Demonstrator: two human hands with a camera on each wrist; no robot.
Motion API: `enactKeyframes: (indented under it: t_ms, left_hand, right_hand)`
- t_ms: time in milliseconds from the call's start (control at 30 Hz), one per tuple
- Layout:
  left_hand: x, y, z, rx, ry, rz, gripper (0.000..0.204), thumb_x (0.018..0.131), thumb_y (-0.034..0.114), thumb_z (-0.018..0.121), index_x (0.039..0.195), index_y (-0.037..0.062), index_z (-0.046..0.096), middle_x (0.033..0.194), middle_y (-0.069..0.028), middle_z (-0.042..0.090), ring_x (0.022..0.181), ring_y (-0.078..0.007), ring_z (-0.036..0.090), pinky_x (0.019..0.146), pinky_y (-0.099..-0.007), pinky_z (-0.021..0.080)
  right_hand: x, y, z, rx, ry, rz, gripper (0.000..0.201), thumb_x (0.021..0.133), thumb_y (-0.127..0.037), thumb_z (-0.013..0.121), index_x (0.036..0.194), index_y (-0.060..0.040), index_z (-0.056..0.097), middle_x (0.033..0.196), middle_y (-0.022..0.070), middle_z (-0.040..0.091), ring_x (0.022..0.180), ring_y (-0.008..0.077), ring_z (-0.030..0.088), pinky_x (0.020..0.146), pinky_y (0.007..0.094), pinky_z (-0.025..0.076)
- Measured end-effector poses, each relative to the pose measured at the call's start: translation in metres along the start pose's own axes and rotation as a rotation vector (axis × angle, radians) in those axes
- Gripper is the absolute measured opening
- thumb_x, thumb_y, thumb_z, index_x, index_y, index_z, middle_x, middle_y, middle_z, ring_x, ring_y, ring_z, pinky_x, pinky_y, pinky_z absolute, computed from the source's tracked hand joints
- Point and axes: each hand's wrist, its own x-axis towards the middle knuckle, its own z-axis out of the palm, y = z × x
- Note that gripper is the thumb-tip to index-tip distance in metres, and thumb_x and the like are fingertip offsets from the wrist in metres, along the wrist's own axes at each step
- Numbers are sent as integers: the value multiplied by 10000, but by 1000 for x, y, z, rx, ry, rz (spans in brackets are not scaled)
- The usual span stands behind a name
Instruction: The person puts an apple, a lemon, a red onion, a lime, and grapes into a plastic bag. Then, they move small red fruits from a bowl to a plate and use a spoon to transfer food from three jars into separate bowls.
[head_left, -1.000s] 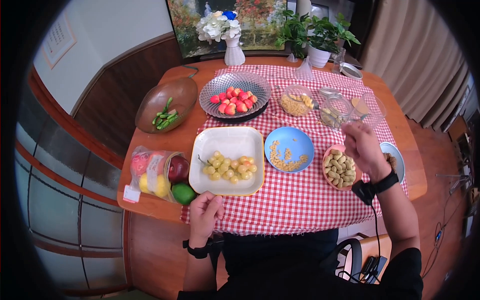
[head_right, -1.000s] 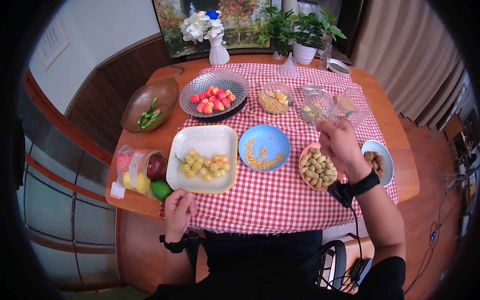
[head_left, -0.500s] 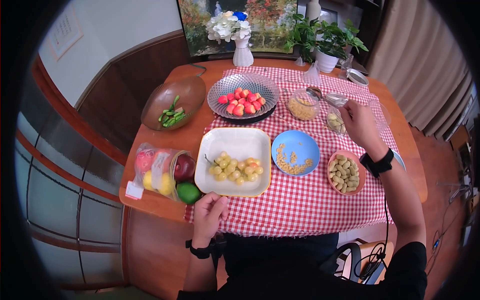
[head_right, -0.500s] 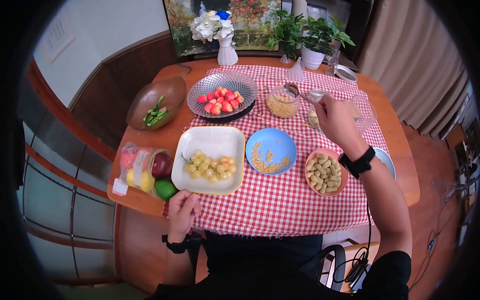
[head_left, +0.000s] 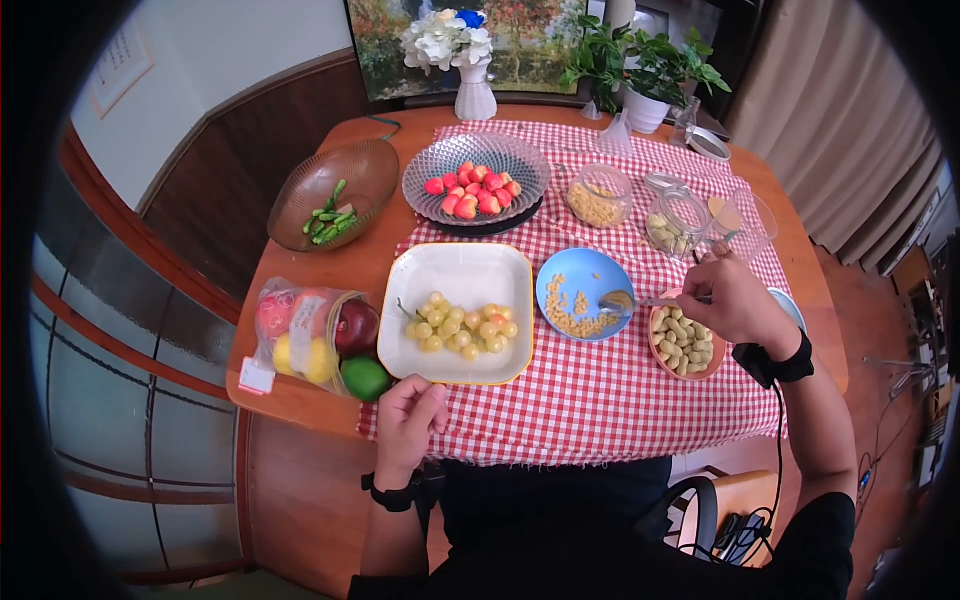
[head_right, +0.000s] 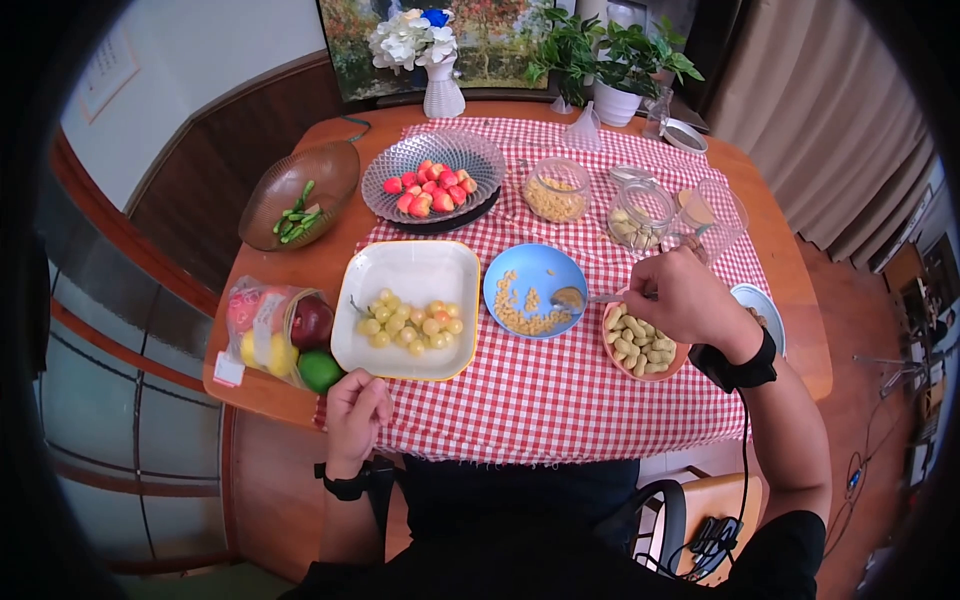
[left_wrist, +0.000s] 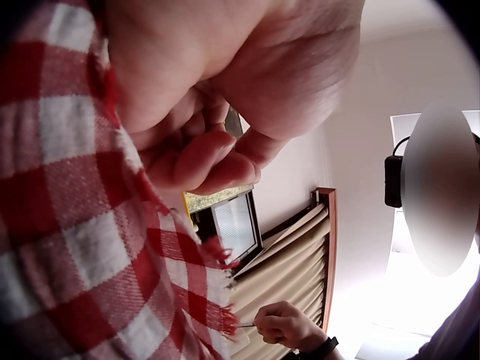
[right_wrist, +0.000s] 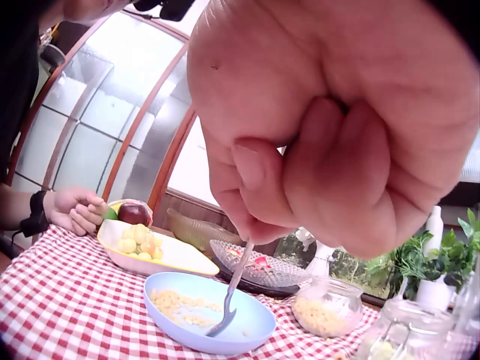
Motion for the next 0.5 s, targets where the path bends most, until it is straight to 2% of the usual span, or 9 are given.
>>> enactKeyframes:
  t_ms: [67, 133, 167, 233, 267, 367, 433, 467, 500]
  left_hand:
    - [-1, 0, 1, -13, 11, 12, 226, 1046, 107, 600, 831, 47, 561, 665, 1, 584, 566, -46, 503, 528, -200, 388]
    - [-1, 1, 1, -12, 19, 5, 224, 1045, 111, 607, 834, 47, 567, 661, 2, 584, 565, -46, 506, 527, -199, 387]
    - [-1, 0, 1, -12, 21, 6, 224, 1045, 111, 607, 834, 47, 567, 661, 2, 584, 565, -46, 506, 527, -199, 387]
    - [-1, 0, 1, -6, 28, 2, 223, 1043, 116, 616, 835, 47, 571, 655, 2, 582, 564, -47, 510, 526, -200, 388]
    - [-1, 0, 1, -8, 29, 0, 223, 1043, 116, 616, 835, 47, 571, 655, 2, 582, 564, -47, 510, 526, -200, 388]
    - [-1, 0, 1, -10, 25, 4, 222, 1043, 117, 617, 836, 50, 570, 658, 2, 583, 564, -47, 510, 525, -201, 389]
    - [0, 0, 1, -6, 17, 2, 223, 1044, 117, 615, 837, 52, 566, 659, 0, 583, 562, -49, 508, 523, -200, 387]
    - [0, 1, 0, 0, 12, -2, 223, 1044, 117, 615, 837, 52, 566, 659, 0, 583, 562, -49, 508, 523, -200, 387]
    - [0, 1, 1, -4, 9, -5, 223, 1045, 116, 612, 836, 52, 563, 659, 0, 583, 561, -50, 506, 522, -201, 386]
  right_hand:
    - [1, -3, 1, 17, -44, 43, 190, 863, -127, 744, 820, 57, 718, 721, 186, 712, 610, 274, 682, 613, 364, 543]
    - [0, -5, 7, 182, -94, 202, 197, 884, -139, 738, 841, 53, 731, 694, 135, 711, 602, 189, 667, 603, 333, 530]
    - [-2, -5, 13, 182, -94, 200, 197, 884, -139, 738, 841, 53, 731, 694, 135, 711, 602, 189, 667, 603, 333, 530]
    - [-9, -5, 29, 338, -67, 292, 207, 907, -145, 727, 846, 53, 732, 665, 89, 684, 613, 129, 640, 607, 307, 519]
    - [-15, -9, 39, 413, -53, 322, 197, 924, -140, 720, 858, 45, 731, 651, 69, 658, 610, 120, 612, 585, 305, 493]
    - [-36, -9, 78, 359, -36, 338, 211, 952, -147, 713, 867, 46, 713, 654, 63, 644, 588, 115, 577, 548, 314, 454]
    - [-45, -12, 97, 475, 148, 295, 230, 988, -156, 689, 868, 40, 684, 639, 62, 630, 552, 113, 547, 514, 323, 415]
    - [-46, -15, 100, 481, 151, 300, 230, 988, -156, 689, 868, 40, 684, 639, 62, 630, 552, 113, 547, 514, 323, 415]
    - [-47, -21, 100, 489, 239, 306, 238, 998, -155, 676, 862, 41, 671, 635, 68, 624, 542, 118, 543, 511, 326, 414]
